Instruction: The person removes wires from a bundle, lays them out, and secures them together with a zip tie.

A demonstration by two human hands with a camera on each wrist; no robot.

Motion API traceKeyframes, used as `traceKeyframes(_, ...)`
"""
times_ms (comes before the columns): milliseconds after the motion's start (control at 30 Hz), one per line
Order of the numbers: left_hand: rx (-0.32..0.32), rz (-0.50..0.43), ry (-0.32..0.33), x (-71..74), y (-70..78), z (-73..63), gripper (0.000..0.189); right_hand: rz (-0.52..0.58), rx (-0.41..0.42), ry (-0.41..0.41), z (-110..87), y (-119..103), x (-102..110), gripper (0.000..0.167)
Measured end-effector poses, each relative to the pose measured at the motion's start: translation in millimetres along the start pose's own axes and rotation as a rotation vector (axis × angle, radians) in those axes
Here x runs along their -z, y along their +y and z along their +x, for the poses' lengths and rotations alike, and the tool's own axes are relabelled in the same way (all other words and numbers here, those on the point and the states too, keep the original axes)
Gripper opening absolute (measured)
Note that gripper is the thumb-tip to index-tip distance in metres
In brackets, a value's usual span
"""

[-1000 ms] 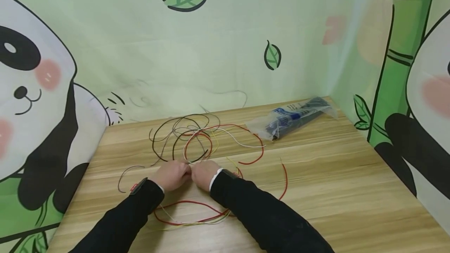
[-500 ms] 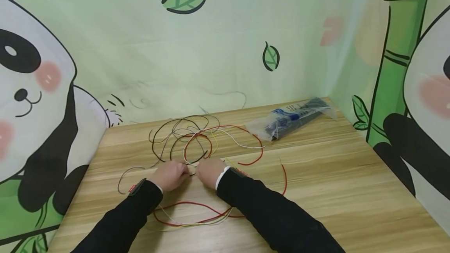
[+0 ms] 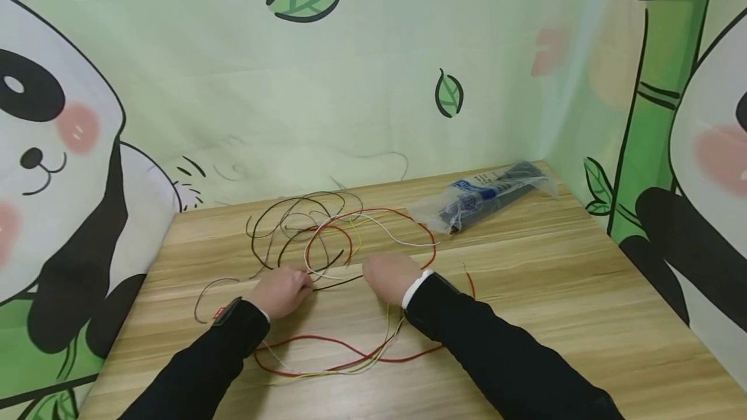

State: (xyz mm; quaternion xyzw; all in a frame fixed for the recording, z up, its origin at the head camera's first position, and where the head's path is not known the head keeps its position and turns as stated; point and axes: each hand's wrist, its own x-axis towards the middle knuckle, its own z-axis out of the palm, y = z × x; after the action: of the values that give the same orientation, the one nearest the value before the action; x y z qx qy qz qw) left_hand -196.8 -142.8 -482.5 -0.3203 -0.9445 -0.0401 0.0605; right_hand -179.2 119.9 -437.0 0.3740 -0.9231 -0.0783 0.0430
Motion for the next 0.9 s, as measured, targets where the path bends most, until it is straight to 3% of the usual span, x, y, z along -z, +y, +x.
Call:
traceKeyframes(167,0.004,0.013,0.001,-0.8,-1.4,0.4,0.023,0.031,-0.009,0.036,-22.1,18,5,0.004)
traceKeyframes(667,0.004,-0.008,-0.008,2.6,1.3,2.5,0.016,0.164,-0.223,0.023,-101.0,74,28,0.008)
traceKeyframes(900,-0.020,0.026,0.026,0.9,-1.2,-0.9,0.013,0.205,-0.304,0.027,-123.6,93,26,0.011)
